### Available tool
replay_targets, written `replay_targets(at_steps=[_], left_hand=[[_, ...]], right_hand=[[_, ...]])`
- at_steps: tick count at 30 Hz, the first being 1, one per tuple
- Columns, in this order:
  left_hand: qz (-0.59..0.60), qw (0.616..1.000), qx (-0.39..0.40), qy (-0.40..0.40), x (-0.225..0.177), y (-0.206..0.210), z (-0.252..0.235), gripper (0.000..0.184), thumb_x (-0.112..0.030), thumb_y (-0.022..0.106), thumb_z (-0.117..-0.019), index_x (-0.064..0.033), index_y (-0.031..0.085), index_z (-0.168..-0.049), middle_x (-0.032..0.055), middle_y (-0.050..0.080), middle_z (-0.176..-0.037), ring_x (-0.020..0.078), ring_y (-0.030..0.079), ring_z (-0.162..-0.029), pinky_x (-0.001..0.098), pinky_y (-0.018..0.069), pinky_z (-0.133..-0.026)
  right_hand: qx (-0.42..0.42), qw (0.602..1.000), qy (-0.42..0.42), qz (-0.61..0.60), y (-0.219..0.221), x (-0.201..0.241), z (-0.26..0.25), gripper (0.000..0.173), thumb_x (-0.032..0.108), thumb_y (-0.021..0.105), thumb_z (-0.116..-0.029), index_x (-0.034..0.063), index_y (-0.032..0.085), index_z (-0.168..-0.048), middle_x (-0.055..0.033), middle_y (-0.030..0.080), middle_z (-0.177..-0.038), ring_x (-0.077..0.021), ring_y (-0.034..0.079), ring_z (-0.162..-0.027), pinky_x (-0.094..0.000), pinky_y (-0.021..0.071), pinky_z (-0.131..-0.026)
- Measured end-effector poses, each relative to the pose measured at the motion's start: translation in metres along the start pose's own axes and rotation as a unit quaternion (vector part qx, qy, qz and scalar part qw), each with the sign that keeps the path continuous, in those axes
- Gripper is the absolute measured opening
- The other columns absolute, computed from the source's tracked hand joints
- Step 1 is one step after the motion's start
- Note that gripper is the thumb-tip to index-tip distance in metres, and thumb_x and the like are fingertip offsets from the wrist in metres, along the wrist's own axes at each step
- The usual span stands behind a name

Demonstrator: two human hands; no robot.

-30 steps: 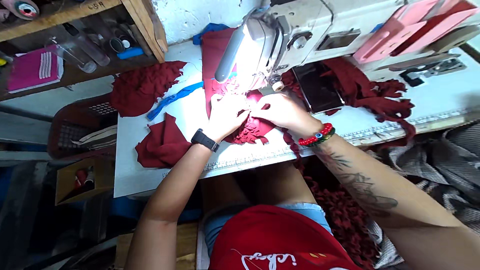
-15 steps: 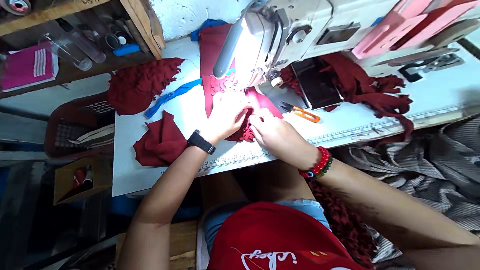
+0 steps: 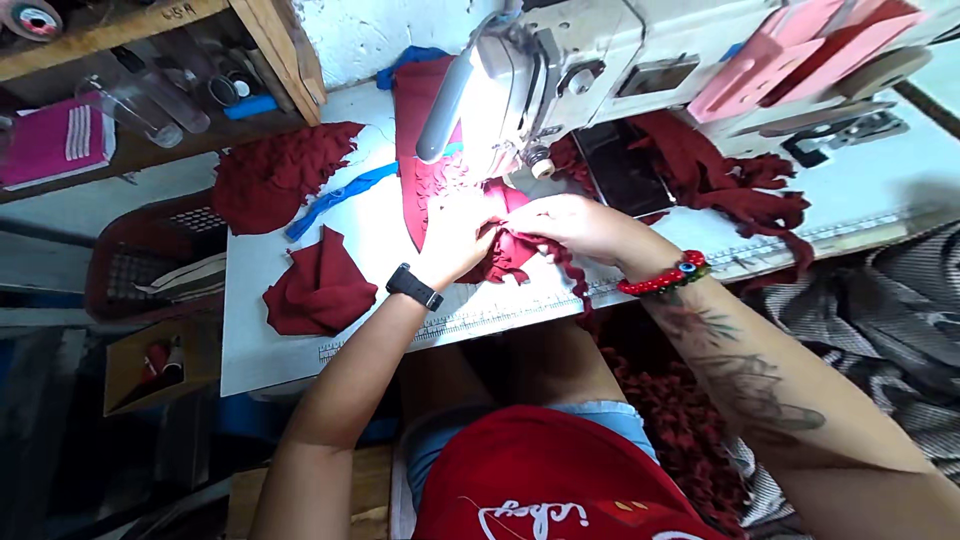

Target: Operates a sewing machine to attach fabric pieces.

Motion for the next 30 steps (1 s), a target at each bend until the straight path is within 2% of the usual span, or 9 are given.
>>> replay_targets(at_steps=[2,4,8,11,17,20,25,27,30], left_hand=[[0.03,0.999,-0.007,-0.013,0.004,-0.001,0.003,0.02,-0.022,0.061,-0.0999,-0.0156,0.08,-0.105,0.0041,0.075,-0.105,0.0221,0.065,-0.11,0.0538,0.0348,-0.104],[0.048,0.999,-0.018,-0.017,0.005,-0.002,0.004,0.02,-0.02,0.062,-0.0997,-0.0162,0.081,-0.106,0.0038,0.075,-0.103,0.0214,0.064,-0.109,0.0524,0.0339,-0.105],[0.029,0.999,-0.033,-0.014,0.004,-0.001,0.006,0.019,-0.022,0.063,-0.0994,-0.0171,0.081,-0.104,0.0026,0.075,-0.102,0.0212,0.064,-0.106,0.0528,0.034,-0.105],[0.009,0.999,-0.043,-0.015,0.002,-0.001,0.007,0.019,-0.021,0.063,-0.0982,-0.018,0.081,-0.103,0.0027,0.075,-0.101,0.0213,0.065,-0.103,0.052,0.0346,-0.103],[-0.022,0.998,-0.059,-0.015,-0.002,0.001,0.008,0.019,-0.02,0.063,-0.0977,-0.0188,0.081,-0.104,0.0023,0.076,-0.101,0.0208,0.065,-0.103,0.0504,0.0357,-0.104],[-0.031,0.997,-0.068,-0.015,-0.004,0.001,0.009,0.018,-0.02,0.063,-0.0979,-0.0188,0.081,-0.101,0.002,0.076,-0.1,0.0203,0.066,-0.104,0.0511,0.0356,-0.106],[-0.053,0.997,-0.061,0.011,-0.009,0.003,0.01,0.021,-0.021,0.061,-0.0996,-0.0222,0.081,-0.106,-0.0012,0.077,-0.108,0.0194,0.066,-0.108,0.0504,0.036,-0.108],[-0.066,0.995,-0.031,0.073,-0.01,0.003,0.009,0.024,-0.02,0.057,-0.1015,-0.0198,0.08,-0.108,0.0006,0.076,-0.111,0.0226,0.066,-0.111,0.0515,0.0371,-0.107],[-0.049,0.989,0.029,0.14,0.007,-0.005,0.008,0.025,-0.022,0.058,-0.0997,-0.0185,0.08,-0.11,0.0025,0.076,-0.113,0.0254,0.064,-0.116,0.0532,0.0368,-0.107]], right_hand=[[0.0,0.999,0.028,0.035,-0.001,-0.006,-0.01,0.041,0.034,0.046,-0.1105,0.0096,0.068,-0.086,0.002,0.054,-0.065,-0.0053,0.05,-0.052,-0.0222,0.0432,-0.05],[-0.008,0.994,0.045,0.099,-0.004,-0.01,-0.017,0.048,0.04,0.05,-0.1086,0.0089,0.068,-0.077,0.0017,0.053,-0.059,-0.0057,0.048,-0.048,-0.0238,0.0412,-0.048],[-0.026,0.986,0.009,0.167,-0.009,-0.008,-0.022,0.024,0.03,0.07,-0.099,0.0083,0.075,-0.09,-0.004,0.067,-0.078,-0.0113,0.059,-0.064,-0.0326,0.0505,-0.063],[-0.054,0.987,0.015,0.149,-0.011,-0.006,-0.023,0.018,0.023,0.072,-0.0976,0.0055,0.073,-0.098,-0.0096,0.071,-0.092,-0.0174,0.068,-0.076,-0.0389,0.0595,-0.074],[-0.067,0.983,-0.017,0.168,-0.005,-0.005,-0.024,0.02,0.029,0.07,-0.0984,0.0123,0.079,-0.094,-0.0021,0.071,-0.082,-0.0104,0.062,-0.069,-0.0351,0.0527,-0.067],[-0.099,0.975,-0.06,0.19,-0.004,-0.004,-0.022,0.019,0.026,0.072,-0.0963,0.0072,0.074,-0.094,-0.0084,0.07,-0.089,-0.0198,0.065,-0.084,-0.0455,0.0526,-0.078],[-0.168,0.894,-0.166,0.382,0.017,0.008,0.001,0.012,0.01,0.062,-0.0987,0.0012,0.065,-0.106,-0.0196,0.067,-0.09,-0.0382,0.069,-0.084,-0.0574,0.0551,-0.07],[-0.165,0.867,-0.196,0.427,0.03,0.011,0.011,0.014,0.006,0.061,-0.0984,-0.0021,0.067,-0.108,-0.0217,0.068,-0.099,-0.0394,0.07,-0.088,-0.0567,0.057,-0.072],[-0.13,0.878,-0.203,0.413,0.053,0.008,0.026,0.018,0.009,0.06,-0.0984,-0.002,0.07,-0.108,-0.0191,0.067,-0.103,-0.0343,0.07,-0.09,-0.051,0.0587,-0.074]])
Point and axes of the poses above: each hand's wrist, its own z-axis away from the middle knuckle, its own y-axis out of the palm, x = y × z, the point moved 7 cm from there along -z, towards the middle knuckle
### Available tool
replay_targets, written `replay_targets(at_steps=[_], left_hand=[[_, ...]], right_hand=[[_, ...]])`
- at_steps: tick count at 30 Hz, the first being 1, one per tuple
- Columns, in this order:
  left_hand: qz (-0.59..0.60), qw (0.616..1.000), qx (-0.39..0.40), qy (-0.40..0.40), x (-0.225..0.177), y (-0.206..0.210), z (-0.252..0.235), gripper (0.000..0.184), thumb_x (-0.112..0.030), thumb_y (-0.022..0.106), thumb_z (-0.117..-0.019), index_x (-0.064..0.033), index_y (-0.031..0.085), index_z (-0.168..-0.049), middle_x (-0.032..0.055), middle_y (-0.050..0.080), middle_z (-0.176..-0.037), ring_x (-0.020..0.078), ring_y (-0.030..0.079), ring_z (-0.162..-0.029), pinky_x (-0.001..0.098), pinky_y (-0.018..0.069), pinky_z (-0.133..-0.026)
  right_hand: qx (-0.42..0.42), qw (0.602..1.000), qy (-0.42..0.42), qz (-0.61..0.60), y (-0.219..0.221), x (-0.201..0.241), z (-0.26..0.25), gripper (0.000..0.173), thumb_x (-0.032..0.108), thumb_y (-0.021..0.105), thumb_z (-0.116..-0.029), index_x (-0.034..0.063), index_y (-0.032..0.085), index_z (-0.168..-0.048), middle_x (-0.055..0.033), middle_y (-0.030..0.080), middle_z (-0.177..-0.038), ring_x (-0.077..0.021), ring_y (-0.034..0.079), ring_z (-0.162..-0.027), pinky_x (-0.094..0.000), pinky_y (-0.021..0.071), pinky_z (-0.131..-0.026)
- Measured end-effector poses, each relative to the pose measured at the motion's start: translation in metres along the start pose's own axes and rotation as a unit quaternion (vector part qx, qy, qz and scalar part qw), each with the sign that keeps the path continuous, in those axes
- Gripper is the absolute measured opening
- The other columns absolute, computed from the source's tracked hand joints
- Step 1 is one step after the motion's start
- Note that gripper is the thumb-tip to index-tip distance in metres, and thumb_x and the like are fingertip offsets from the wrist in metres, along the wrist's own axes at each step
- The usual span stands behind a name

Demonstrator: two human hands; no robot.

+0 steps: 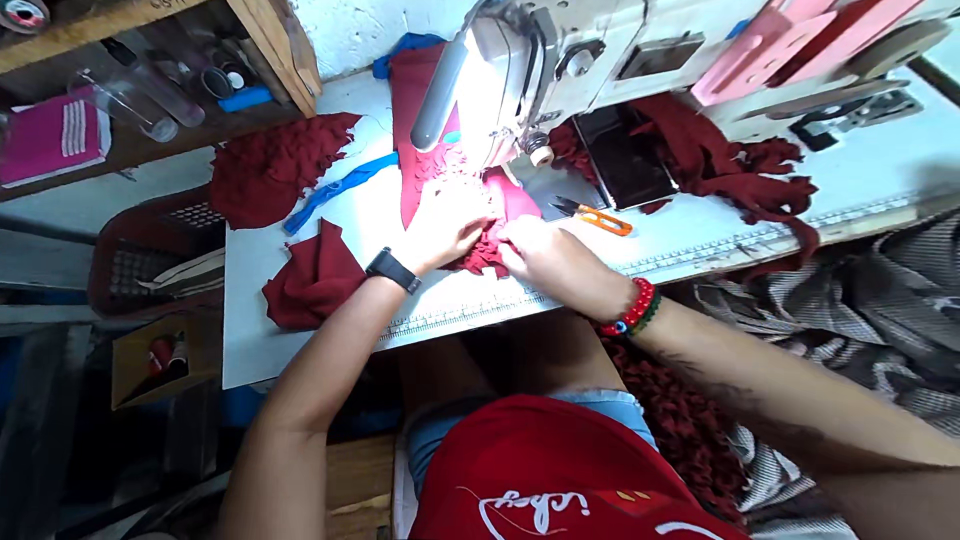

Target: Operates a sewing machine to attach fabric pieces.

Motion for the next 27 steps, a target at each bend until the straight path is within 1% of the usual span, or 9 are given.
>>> replay_targets(at_steps=[4,8,11,13,15,18,20,23,27], left_hand=[[0.046,0.999,-0.006,-0.001,-0.013,-0.016,-0.001,0.022,-0.016,0.06,-0.0967,-0.0127,0.079,-0.107,0.0051,0.075,-0.115,0.0244,0.065,-0.116,0.0555,0.0366,-0.108],[0.069,0.997,-0.001,-0.037,-0.021,-0.003,0.01,0.025,-0.015,0.061,-0.0953,-0.0123,0.077,-0.115,0.0075,0.073,-0.114,0.0249,0.063,-0.116,0.055,0.0383,-0.105],[0.08,0.995,-0.009,-0.061,-0.02,-0.007,0.015,0.032,-0.013,0.062,-0.0936,-0.0114,0.072,-0.124,0.0066,0.073,-0.119,0.0236,0.063,-0.117,0.0554,0.0349,-0.107],[0.079,0.994,-0.007,-0.075,-0.019,-0.008,0.016,0.031,-0.017,0.062,-0.0956,-0.0105,0.07,-0.125,0.0062,0.072,-0.119,0.0224,0.062,-0.119,0.0557,0.0336,-0.11],[0.077,0.994,-0.005,-0.079,-0.019,-0.006,0.017,0.029,-0.018,0.06,-0.0965,-0.0102,0.07,-0.123,0.0073,0.072,-0.119,0.0239,0.062,-0.12,0.0554,0.0331,-0.11],[0.064,0.995,0.014,-0.08,-0.019,-0.002,0.016,0.034,-0.017,0.057,-0.0958,-0.0131,0.073,-0.125,0.0078,0.07,-0.125,0.0265,0.059,-0.126,0.0552,0.0333,-0.11],[0.07,0.993,0.027,-0.088,-0.017,0.0,0.016,0.039,-0.017,0.055,-0.0969,-0.0142,0.069,-0.133,0.0062,0.067,-0.134,0.0254,0.055,-0.131,0.0558,0.0317,-0.111],[0.089,0.989,0.033,-0.114,-0.012,0.003,0.016,0.043,-0.023,0.052,-0.0978,-0.0145,0.064,-0.138,0.0043,0.066,-0.136,0.023,0.054,-0.134,0.0569,0.0294,-0.114],[0.095,0.984,0.021,-0.15,-0.009,0.0,0.008,0.032,-0.028,0.056,-0.0998,-0.0144,0.071,-0.125,0.004,0.071,-0.123,0.0217,0.06,-0.124,0.0558,0.0315,-0.11]], right_hand=[[0.003,1.0,0.006,0.0,0.01,0.008,0.007,0.023,0.016,0.056,-0.1027,-0.0015,0.069,-0.103,-0.0169,0.063,-0.094,-0.0324,0.067,-0.082,-0.0476,0.0571,-0.067],[-0.011,0.997,0.019,-0.074,0.001,0.008,0.007,0.018,0.009,0.059,-0.0983,-0.0008,0.074,-0.101,-0.0149,0.065,-0.092,-0.0294,0.067,-0.087,-0.0463,0.0571,-0.076],[-0.003,0.996,0.011,-0.085,0.006,0.007,0.013,0.019,0.01,0.058,-0.0987,0.0007,0.074,-0.103,-0.0139,0.067,-0.09,-0.029,0.068,-0.086,-0.0465,0.0575,-0.075],[-0.004,0.993,0.02,-0.119,0.003,0.001,0.016,0.022,0.011,0.056,-0.0992,0.0024,0.076,-0.106,-0.0115,0.07,-0.095,-0.0243,0.068,-0.089,-0.043,0.0573,-0.078],[0.016,0.983,0.065,-0.173,0.0,-0.008,0.017,0.025,0.011,0.055,-0.1011,0.0032,0.074,-0.116,-0.0095,0.073,-0.101,-0.0185,0.069,-0.087,-0.0394,0.0582,-0.08],[0.052,0.962,0.136,-0.233,0.002,-0.017,0.019,0.039,0.012,0.053,-0.1016,0.0066,0.063,-0.138,-0.0026,0.068,-0.079,-0.0092,0.063,-0.06,-0.0303,0.0574,-0.059],[0.082,0.935,0.183,-0.292,0.004,-0.02,0.019,0.04,0.01,0.05,-0.1042,0.0074,0.06,-0.142,-0.0022,0.067,-0.073,-0.0075,0.06,-0.053,-0.026,0.0542,-0.051],[0.112,0.873,0.247,-0.405,-0.001,-0.023,0.02,0.031,0.01,0.044,-0.1093,0.0091,0.06,-0.135,-0.0022,0.063,-0.072,-0.0057,0.053,-0.048,-0.0203,0.0453,-0.044],[0.107,0.816,0.3,-0.482,-0.007,-0.023,0.02,0.024,0.022,0.041,-0.11,0.0143,0.063,-0.107,0.0055,0.037,-0.059,-0.0015,0.029,-0.042,-0.016,0.0245,-0.039]])
Point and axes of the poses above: each hand's wrist, its own z-axis away from the middle knuckle, its own y-axis out of the palm, x = y × z, the point moved 7 cm from there along -z, towards the middle knuckle
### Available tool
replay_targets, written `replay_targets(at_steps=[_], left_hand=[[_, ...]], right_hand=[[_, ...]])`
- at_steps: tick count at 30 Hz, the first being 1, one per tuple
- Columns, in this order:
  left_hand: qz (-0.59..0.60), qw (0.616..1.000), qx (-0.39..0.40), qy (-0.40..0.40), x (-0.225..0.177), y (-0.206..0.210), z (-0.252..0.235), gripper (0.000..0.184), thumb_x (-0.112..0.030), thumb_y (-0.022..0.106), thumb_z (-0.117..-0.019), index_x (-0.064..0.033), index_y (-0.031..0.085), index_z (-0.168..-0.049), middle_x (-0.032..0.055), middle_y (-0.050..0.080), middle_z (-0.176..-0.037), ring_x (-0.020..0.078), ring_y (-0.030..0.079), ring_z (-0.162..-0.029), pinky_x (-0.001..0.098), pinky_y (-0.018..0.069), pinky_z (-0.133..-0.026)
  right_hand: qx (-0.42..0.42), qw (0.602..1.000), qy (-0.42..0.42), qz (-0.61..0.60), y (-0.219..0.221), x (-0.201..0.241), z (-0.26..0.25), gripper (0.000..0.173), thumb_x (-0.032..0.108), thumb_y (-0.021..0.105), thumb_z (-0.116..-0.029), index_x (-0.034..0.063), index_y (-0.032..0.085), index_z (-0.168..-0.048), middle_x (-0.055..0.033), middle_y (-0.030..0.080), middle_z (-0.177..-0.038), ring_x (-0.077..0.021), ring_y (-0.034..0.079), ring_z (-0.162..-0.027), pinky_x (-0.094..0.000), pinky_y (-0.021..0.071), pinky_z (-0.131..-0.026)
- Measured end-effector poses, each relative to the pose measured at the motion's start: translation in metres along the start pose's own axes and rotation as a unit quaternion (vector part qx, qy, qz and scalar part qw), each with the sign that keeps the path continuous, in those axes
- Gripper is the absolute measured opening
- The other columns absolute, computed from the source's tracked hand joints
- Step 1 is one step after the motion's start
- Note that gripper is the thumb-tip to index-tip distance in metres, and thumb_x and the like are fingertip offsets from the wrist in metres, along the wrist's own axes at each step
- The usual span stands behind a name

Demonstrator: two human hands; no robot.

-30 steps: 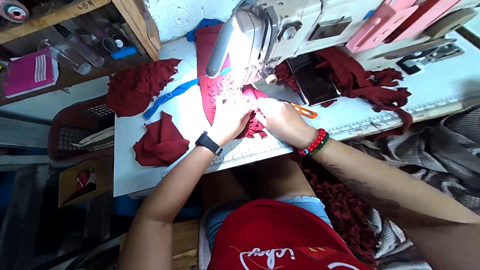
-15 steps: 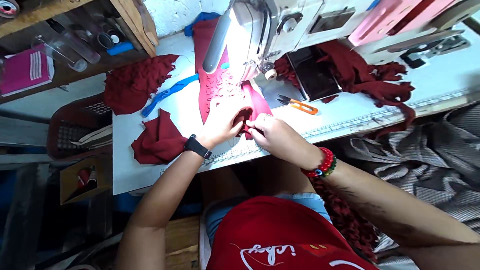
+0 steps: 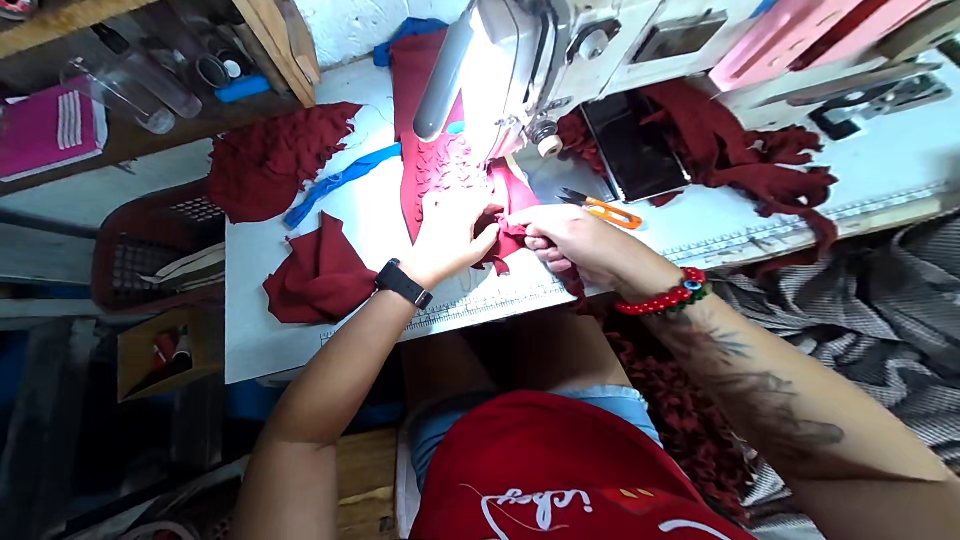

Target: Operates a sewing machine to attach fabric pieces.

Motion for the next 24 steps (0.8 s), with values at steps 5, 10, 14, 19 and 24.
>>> replay_targets(at_steps=[5,10,14,19,24], left_hand=[[-0.063,0.998,0.002,-0.001,-0.001,0.0,-0.011,0.024,-0.026,0.059,-0.0982,-0.0146,0.076,-0.112,0.0065,0.073,-0.111,0.0249,0.064,-0.114,0.0563,0.0351,-0.105],[-0.07,0.997,0.016,0.02,-0.002,-0.005,-0.015,0.021,-0.022,0.06,-0.0969,-0.0132,0.076,-0.106,0.0075,0.072,-0.102,0.0255,0.065,-0.108,0.0548,0.0353,-0.103],[-0.05,0.998,0.012,0.045,-0.002,-0.011,-0.014,0.017,-0.021,0.065,-0.0963,-0.0116,0.077,-0.104,0.0084,0.074,-0.099,0.026,0.067,-0.103,0.0549,0.0367,-0.101],[-0.011,0.996,-0.03,0.081,0.003,-0.011,-0.008,0.02,-0.018,0.06,-0.0989,-0.0126,0.078,-0.103,0.0055,0.075,-0.1,0.0221,0.067,-0.104,0.0521,0.0353,-0.103],[-0.021,0.995,-0.07,0.065,0.002,-0.005,0.0,0.017,-0.018,0.063,-0.0982,-0.0153,0.078,-0.104,0.0037,0.074,-0.101,0.0205,0.065,-0.106,0.0511,0.0335,-0.106]], right_hand=[[-0.084,0.968,-0.141,0.187,-0.015,0.003,0.002,0.03,0.03,0.058,-0.106,0.0081,0.07,-0.09,-0.0058,0.058,-0.065,-0.0133,0.051,-0.052,-0.0302,0.0418,-0.048],[-0.126,0.918,-0.212,0.31,-0.01,0.014,-0.019,0.026,0.024,0.055,-0.1051,0.0062,0.073,-0.097,-0.0117,0.067,-0.089,-0.0239,0.065,-0.083,-0.0469,0.0519,-0.076],[-0.128,0.921,-0.202,0.309,0.0,0.021,-0.034,0.031,0.034,0.066,-0.0996,0.0039,0.069,-0.102,-0.0104,0.068,-0.089,-0.0211,0.065,-0.083,-0.0439,0.0518,-0.076],[-0.173,0.901,-0.208,0.339,0.004,0.011,-0.039,0.023,0.026,0.064,-0.0994,0.0036,0.066,-0.103,-0.0135,0.068,-0.086,-0.0283,0.067,-0.081,-0.0502,0.0525,-0.073],[-0.201,0.846,-0.246,0.429,0.016,0.01,-0.029,0.023,0.014,0.057,-0.0987,0.003,0.069,-0.114,-0.0183,0.069,-0.082,-0.0385,0.07,-0.077,-0.0568,0.0521,-0.065]])
Point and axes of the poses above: each hand's wrist, its own z-axis away from the middle knuckle, its own y-axis out of the palm, x = y × z, the point moved 7 cm from there along -z, towards the middle knuckle
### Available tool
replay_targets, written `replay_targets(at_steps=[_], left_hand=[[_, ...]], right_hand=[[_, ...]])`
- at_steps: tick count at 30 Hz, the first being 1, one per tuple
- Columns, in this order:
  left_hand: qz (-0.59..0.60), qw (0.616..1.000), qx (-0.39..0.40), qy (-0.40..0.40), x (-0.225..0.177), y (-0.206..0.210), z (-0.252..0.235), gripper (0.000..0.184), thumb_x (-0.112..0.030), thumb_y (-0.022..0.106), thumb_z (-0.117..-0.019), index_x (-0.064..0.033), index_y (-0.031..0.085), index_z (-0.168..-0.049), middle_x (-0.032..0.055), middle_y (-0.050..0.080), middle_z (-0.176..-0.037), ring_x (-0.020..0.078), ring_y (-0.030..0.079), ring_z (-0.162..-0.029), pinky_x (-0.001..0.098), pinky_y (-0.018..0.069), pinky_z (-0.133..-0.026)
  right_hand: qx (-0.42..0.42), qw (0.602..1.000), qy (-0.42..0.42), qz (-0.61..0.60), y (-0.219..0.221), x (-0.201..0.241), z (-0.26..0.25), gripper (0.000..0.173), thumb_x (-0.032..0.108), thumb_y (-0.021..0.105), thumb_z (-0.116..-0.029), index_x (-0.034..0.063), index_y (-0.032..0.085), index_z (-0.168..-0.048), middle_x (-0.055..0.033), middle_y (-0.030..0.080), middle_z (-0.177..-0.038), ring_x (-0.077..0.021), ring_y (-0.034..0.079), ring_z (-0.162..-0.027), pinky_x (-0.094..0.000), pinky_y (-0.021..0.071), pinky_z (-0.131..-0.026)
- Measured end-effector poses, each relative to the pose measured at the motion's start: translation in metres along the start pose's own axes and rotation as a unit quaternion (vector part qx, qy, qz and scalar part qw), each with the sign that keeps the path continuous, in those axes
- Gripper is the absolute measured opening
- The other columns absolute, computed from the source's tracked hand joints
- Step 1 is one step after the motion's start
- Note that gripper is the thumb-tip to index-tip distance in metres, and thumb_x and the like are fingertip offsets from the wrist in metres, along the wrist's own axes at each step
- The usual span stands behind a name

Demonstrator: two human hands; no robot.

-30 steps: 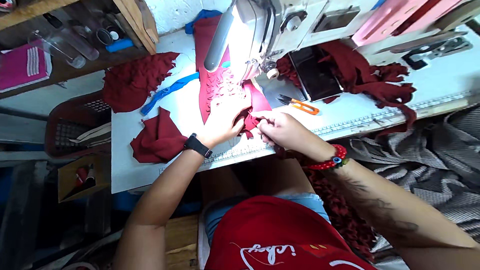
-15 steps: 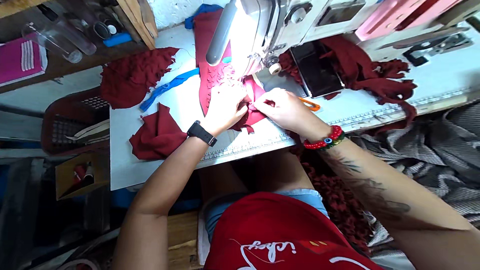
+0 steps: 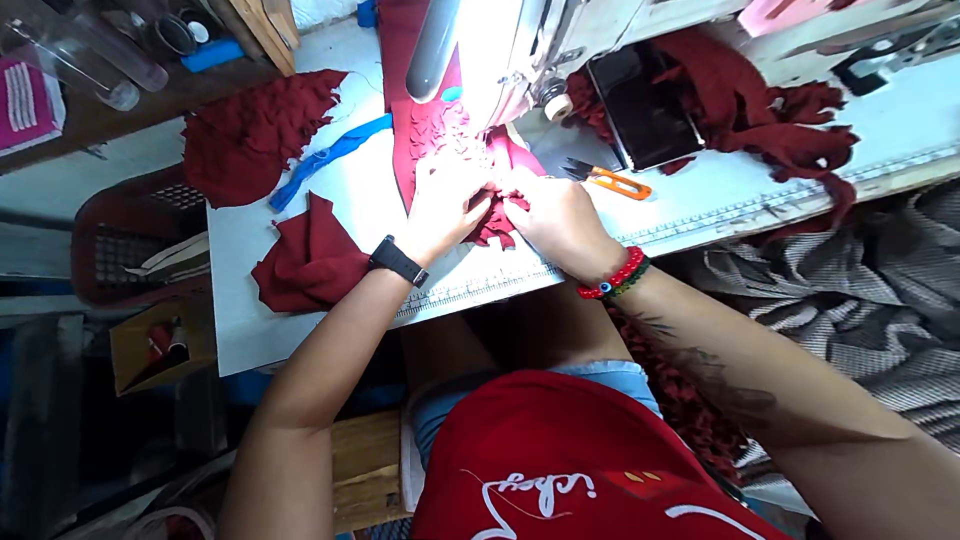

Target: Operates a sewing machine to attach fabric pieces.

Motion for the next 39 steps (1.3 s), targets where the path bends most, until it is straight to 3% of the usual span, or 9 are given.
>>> replay_targets(at_steps=[7,11,14,17,22,25,32,34,39], left_hand=[[-0.046,0.999,0.024,-0.008,-0.017,0.004,0.003,0.019,-0.016,0.059,-0.0989,-0.0128,0.078,-0.104,0.0064,0.072,-0.108,0.0234,0.064,-0.113,0.0541,0.0361,-0.104],[0.003,0.999,0.034,0.024,-0.018,-0.002,0.005,0.02,-0.014,0.06,-0.0966,-0.0126,0.079,-0.103,0.0054,0.072,-0.121,0.0223,0.063,-0.12,0.0574,0.0324,-0.111],[0.001,0.997,0.048,0.056,-0.029,0.003,0.004,0.021,-0.016,0.061,-0.0954,-0.0143,0.078,-0.107,0.0036,0.071,-0.12,0.0232,0.061,-0.121,0.0587,0.0337,-0.109],[-0.013,0.995,0.1,0.019,-0.028,0.009,0.004,0.025,-0.02,0.062,-0.093,-0.0164,0.077,-0.113,0.0026,0.071,-0.12,0.0243,0.06,-0.12,0.059,0.0321,-0.108],[-0.003,0.997,0.066,-0.024,-0.025,0.011,0.002,0.022,-0.027,0.063,-0.0962,-0.0183,0.078,-0.109,0.0026,0.073,-0.111,0.0227,0.064,-0.113,0.0602,0.0328,-0.108],[0.001,0.998,0.045,-0.036,-0.022,0.012,0.004,0.021,-0.026,0.062,-0.0977,-0.0174,0.078,-0.108,0.0031,0.074,-0.108,0.0217,0.065,-0.112,0.0591,0.0316,-0.11],[0.027,0.999,-0.005,-0.032,-0.02,0.008,0.007,0.02,-0.02,0.061,-0.0987,-0.0161,0.079,-0.106,0.0017,0.074,-0.097,0.0179,0.066,-0.102,0.0531,0.0354,-0.106],[0.028,0.999,-0.008,-0.033,-0.02,0.007,0.007,0.02,-0.019,0.061,-0.0991,-0.0149,0.079,-0.106,0.003,0.074,-0.098,0.0192,0.066,-0.102,0.0528,0.035,-0.105],[-0.022,1.0,-0.014,-0.012,-0.026,0.006,0.005,0.016,-0.018,0.067,-0.0951,-0.015,0.079,-0.106,0.0038,0.075,-0.098,0.022,0.069,-0.102,0.0558,0.037,-0.105]], right_hand=[[0.037,0.991,-0.088,0.096,-0.005,0.025,0.025,0.017,0.004,0.059,-0.098,-0.0048,0.067,-0.109,-0.0233,0.062,-0.105,-0.0408,0.067,-0.089,-0.0529,0.0558,-0.066],[0.059,0.99,-0.076,0.108,0.001,0.026,0.047,0.032,0.009,0.055,-0.1013,-0.007,0.063,-0.128,-0.0234,0.058,-0.106,-0.0363,0.064,-0.077,-0.0473,0.0539,-0.059],[0.069,0.99,-0.084,0.092,0.0,0.022,0.045,0.015,0.006,0.057,-0.0993,-0.0038,0.067,-0.106,-0.0212,0.058,-0.1,-0.0361,0.065,-0.079,-0.0486,0.0551,-0.061],[0.101,0.993,-0.035,-0.04,-0.019,0.009,0.037,0.023,0.007,0.059,-0.0998,-0.0004,0.069,-0.119,-0.0169,0.066,-0.099,-0.0309,0.067,-0.082,-0.0496,0.0569,-0.071],[0.143,0.932,0.135,-0.303,-0.04,-0.023,0.028,0.033,0.011,0.073,-0.0936,0.0134,0.063,-0.124,-0.0002,0.057,-0.072,-0.0083,0.048,-0.052,-0.0234,0.0409,-0.046],[0.138,0.921,0.15,-0.333,-0.039,-0.022,0.034,0.016,0.025,0.058,-0.1057,0.0109,0.065,-0.111,-0.0011,0.056,-0.065,-0.0057,0.043,-0.044,-0.0189,0.0348,-0.041],[0.135,0.983,0.011,-0.127,-0.043,-0.008,0.024,0.04,0.01,0.078,-0.0893,0.0131,0.066,-0.128,-0.0083,0.065,-0.08,-0.0212,0.057,-0.062,-0.0409,0.0481,-0.056],[0.126,0.989,-0.03,-0.077,-0.045,-0.004,0.019,0.029,0.006,0.072,-0.0926,0.0101,0.069,-0.121,-0.0146,0.07,-0.101,-0.0317,0.068,-0.091,-0.0534,0.0539,-0.08],[0.1,0.991,-0.015,-0.087,-0.039,-0.025,-0.006,0.027,0.025,0.056,-0.1043,0.0088,0.075,-0.093,-0.0077,0.066,-0.099,-0.021,0.063,-0.099,-0.0438,0.0487,-0.088]])
Point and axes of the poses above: each hand's wrist, its own z-axis away from the middle knuckle, its own y-axis out of the palm, x = y × z, the point moved 7 cm from there along -z, towards the middle knuckle
